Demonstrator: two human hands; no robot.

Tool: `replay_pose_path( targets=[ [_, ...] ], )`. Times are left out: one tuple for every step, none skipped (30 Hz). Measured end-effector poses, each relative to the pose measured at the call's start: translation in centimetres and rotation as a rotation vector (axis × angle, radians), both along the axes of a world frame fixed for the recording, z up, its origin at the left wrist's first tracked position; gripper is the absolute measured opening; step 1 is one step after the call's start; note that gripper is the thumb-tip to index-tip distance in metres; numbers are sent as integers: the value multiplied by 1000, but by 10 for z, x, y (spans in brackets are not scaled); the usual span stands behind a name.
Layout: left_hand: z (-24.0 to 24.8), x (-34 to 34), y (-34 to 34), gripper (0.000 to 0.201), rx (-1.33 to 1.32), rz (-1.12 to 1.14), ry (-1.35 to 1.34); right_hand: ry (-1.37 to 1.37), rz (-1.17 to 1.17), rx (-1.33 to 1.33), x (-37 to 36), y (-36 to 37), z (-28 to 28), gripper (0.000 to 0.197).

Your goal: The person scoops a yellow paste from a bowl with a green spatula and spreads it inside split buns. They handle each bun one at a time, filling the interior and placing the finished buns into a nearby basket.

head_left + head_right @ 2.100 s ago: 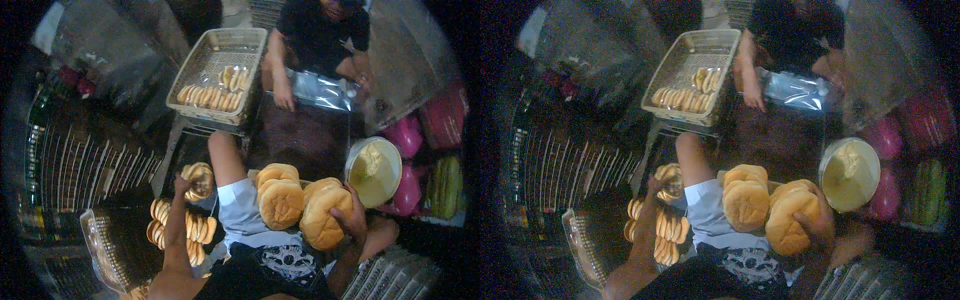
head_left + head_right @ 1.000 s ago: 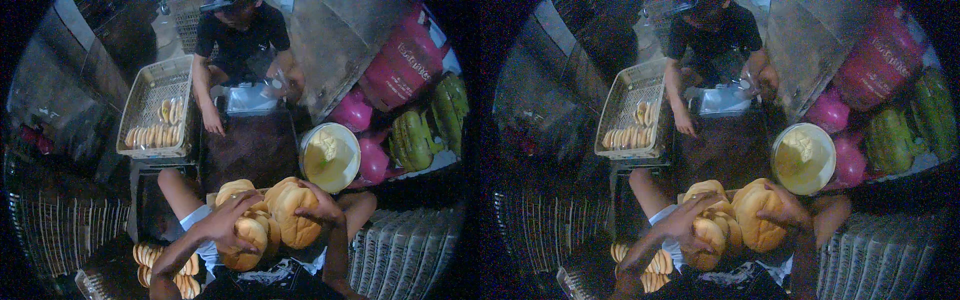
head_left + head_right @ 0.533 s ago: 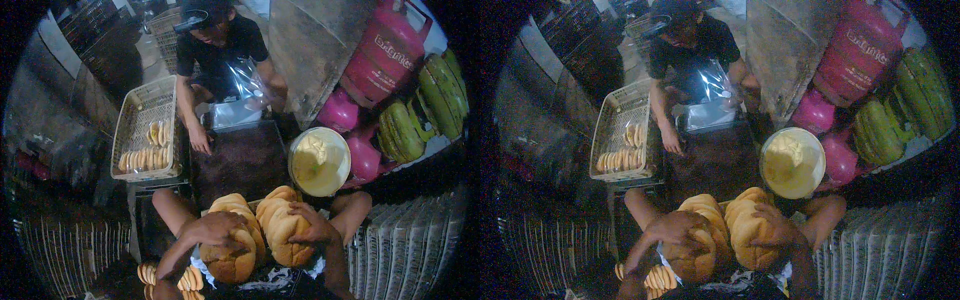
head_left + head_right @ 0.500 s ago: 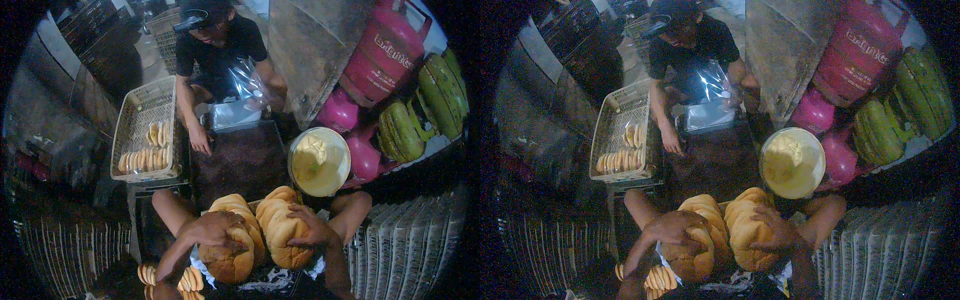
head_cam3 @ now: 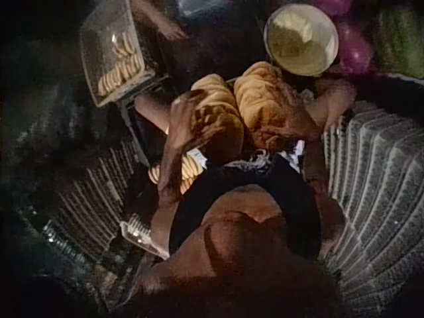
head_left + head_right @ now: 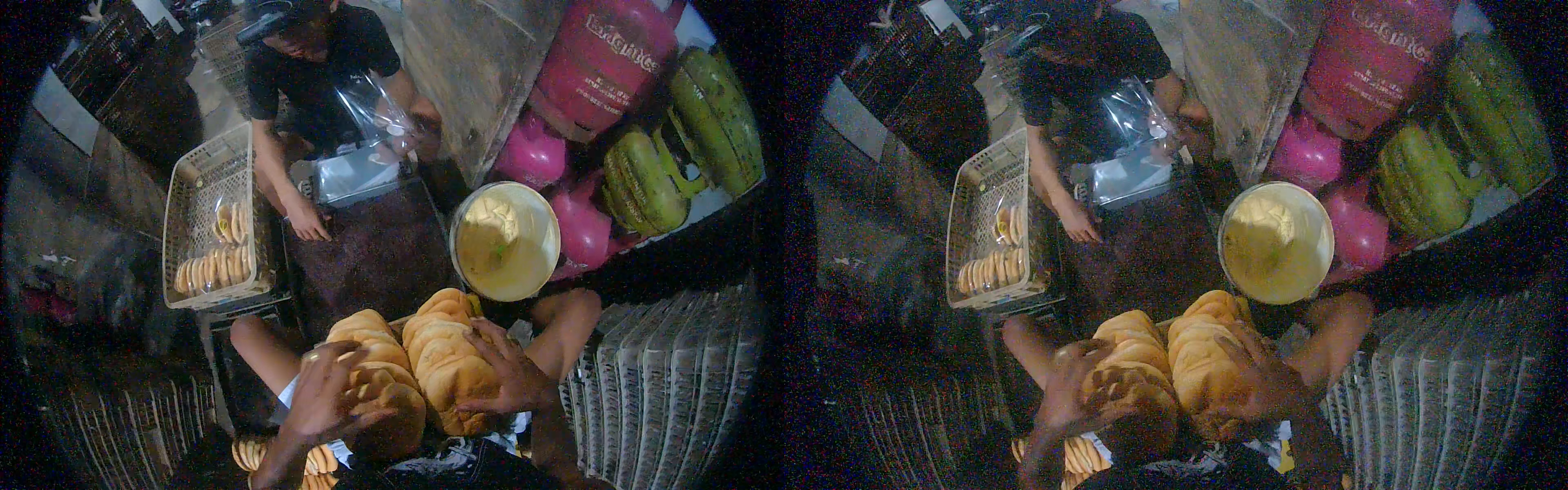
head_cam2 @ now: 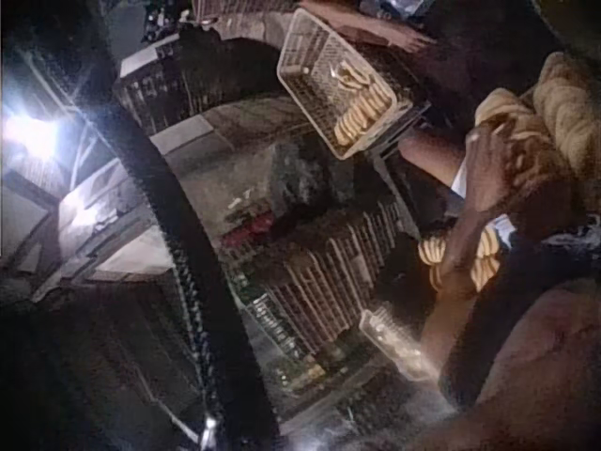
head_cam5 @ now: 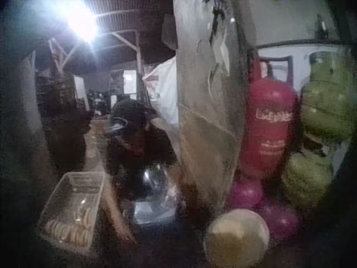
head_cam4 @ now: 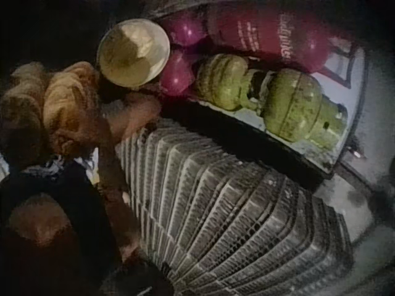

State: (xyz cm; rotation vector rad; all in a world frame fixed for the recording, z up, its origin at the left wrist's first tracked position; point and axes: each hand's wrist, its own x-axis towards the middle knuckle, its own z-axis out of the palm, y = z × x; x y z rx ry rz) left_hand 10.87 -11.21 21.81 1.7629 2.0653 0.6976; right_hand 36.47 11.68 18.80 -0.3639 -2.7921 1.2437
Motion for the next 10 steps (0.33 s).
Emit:
replay_pose_path(
  targets=[
    [6,7,-7,87,63,102,-23,-5,-33,57,-2,0,2,109],
    [8,14,-14,89,89,223,-47,7,-29,77,-6,-1,2,110],
    [2,26,-16,94,151,244,-153,18,-25,97,-10,-4,0,111],
    [-8,34,-16,93,84,206,-80,6,-22,108,-14,-8,-4,111],
    [-19,40,-17,91,80,150,-9,-5,-19,118,-18,-13,-8,111],
    [-32,51,-15,88,-46,176,93,-41,-19,120,-26,-18,-17,111],
    [-43,49,-18,87,19,195,83,-120,-18,118,-32,-22,-24,112],
    [-58,46,-16,86,87,211,73,-95,-31,101,-35,-23,-29,111],
    [-76,45,-12,85,192,215,57,-116,-42,82,-37,-21,-34,111],
    [-86,46,-17,85,158,212,50,-137,-54,63,-36,-16,-37,111]
  ],
)
